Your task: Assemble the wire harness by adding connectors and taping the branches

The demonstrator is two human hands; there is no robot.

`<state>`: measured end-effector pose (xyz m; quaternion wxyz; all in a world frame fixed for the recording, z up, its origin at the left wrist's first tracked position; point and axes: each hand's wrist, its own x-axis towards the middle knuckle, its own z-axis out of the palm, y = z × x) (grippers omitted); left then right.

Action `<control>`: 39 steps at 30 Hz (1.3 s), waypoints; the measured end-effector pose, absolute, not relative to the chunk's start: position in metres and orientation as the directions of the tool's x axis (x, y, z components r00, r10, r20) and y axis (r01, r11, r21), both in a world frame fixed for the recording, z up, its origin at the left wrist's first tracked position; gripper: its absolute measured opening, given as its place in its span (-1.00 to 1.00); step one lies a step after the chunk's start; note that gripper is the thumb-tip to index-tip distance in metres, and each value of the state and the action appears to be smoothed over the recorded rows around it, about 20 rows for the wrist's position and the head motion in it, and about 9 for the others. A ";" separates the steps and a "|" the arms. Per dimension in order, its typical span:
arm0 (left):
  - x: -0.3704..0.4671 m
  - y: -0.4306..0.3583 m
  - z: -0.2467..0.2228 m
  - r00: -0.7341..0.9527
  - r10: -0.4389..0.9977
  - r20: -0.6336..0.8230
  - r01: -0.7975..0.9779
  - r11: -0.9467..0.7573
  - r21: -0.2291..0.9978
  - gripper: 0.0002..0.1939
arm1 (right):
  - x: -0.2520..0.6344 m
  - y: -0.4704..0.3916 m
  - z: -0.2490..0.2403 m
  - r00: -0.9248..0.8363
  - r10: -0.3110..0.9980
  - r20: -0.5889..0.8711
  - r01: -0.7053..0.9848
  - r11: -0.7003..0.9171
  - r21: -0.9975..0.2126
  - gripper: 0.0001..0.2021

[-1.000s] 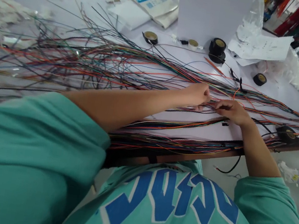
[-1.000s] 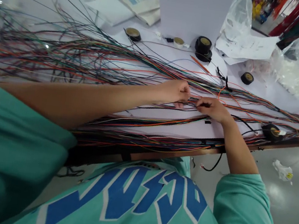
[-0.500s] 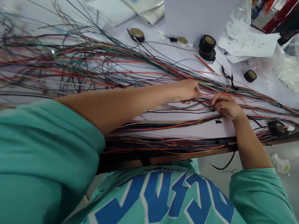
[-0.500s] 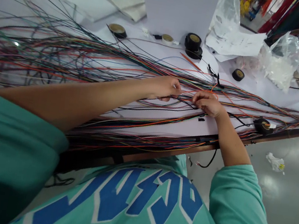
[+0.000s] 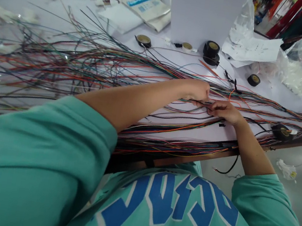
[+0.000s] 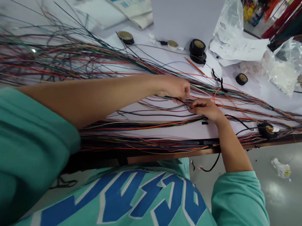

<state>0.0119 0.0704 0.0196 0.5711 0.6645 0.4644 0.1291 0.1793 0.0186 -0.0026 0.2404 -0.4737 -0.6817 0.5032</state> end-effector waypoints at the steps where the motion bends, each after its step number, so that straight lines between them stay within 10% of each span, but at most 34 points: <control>1: 0.015 0.070 0.023 0.541 0.758 -0.364 0.455 0.100 0.885 -0.82 | 0.178 0.019 -0.003 -0.439 0.889 -0.132 0.427 0.076 -0.901 -0.87; 23: -0.011 0.045 0.026 0.457 0.797 -0.395 0.541 0.104 0.835 -0.93 | 0.185 0.019 -0.006 -0.412 0.907 -0.086 0.180 -0.011 -0.984 -0.82; 31: -0.023 0.047 0.002 0.595 0.676 -0.433 0.329 0.287 0.900 -0.80 | 0.129 -0.011 0.010 -0.397 0.917 -0.034 0.835 0.346 -0.428 -0.81; 39: -0.032 0.054 -0.006 0.646 0.607 -0.462 0.227 0.425 0.876 -0.76 | 0.170 -0.012 0.030 0.002 0.963 0.269 0.325 0.254 -0.911 -0.67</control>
